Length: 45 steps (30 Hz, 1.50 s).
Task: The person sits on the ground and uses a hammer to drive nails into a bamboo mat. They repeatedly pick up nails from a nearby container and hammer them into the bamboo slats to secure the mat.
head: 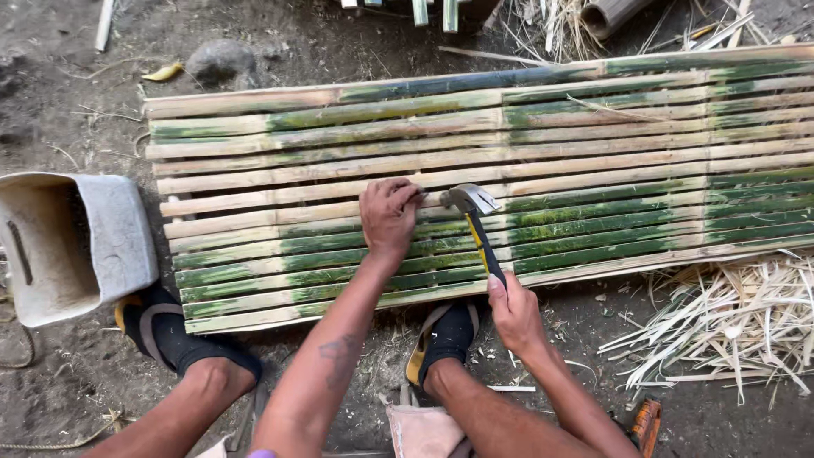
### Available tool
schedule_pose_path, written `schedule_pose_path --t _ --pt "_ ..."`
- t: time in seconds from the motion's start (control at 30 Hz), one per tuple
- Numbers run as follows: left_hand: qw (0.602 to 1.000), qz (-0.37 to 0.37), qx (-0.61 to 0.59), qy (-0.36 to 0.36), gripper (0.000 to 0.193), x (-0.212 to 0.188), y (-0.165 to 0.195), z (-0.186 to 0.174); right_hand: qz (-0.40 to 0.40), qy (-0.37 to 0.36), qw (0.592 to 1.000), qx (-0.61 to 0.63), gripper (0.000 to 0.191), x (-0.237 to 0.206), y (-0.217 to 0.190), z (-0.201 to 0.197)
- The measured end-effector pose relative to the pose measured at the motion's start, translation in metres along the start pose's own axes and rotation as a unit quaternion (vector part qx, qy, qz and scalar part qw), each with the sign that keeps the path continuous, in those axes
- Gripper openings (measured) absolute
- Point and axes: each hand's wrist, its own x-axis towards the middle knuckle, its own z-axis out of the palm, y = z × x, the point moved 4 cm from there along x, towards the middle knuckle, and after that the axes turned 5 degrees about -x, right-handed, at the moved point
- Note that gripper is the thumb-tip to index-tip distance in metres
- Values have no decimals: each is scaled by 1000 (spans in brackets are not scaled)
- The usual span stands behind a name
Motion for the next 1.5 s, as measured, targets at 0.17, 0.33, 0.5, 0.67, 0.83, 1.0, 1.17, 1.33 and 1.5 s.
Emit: schedule_pose_path --t 0.17,0.33,0.5,0.67,0.83,1.0,1.17,1.33,1.5 --pt "999 19 3 -36 9 4 3 -4 -9 -21 1000 17 38 6 -10 -14" --pt "999 5 17 -44 8 3 12 -3 -39 -25 999 26 38 -7 -30 -31" --pt "998 -4 34 -56 9 4 11 -2 -95 1 995 12 37 -16 -47 -34" --pt "997 7 51 -53 9 5 10 1 -51 -23 994 -92 33 1 -51 -27" --pt "998 -9 37 -47 6 6 7 0 -70 0 997 -31 35 -8 -53 -32" --pt "998 -22 37 -54 4 3 10 -3 -54 -20 998 -24 35 -6 -40 -11" --pt "997 1 4 -80 13 7 10 -10 45 -63 980 185 40 -3 -14 1" --pt "990 38 -45 -126 24 10 -8 -32 81 -98 942 310 40 -7 -7 2" --pt "994 81 -15 -70 22 2 -4 -33 -9 -51 948 314 41 -24 -14 -10"
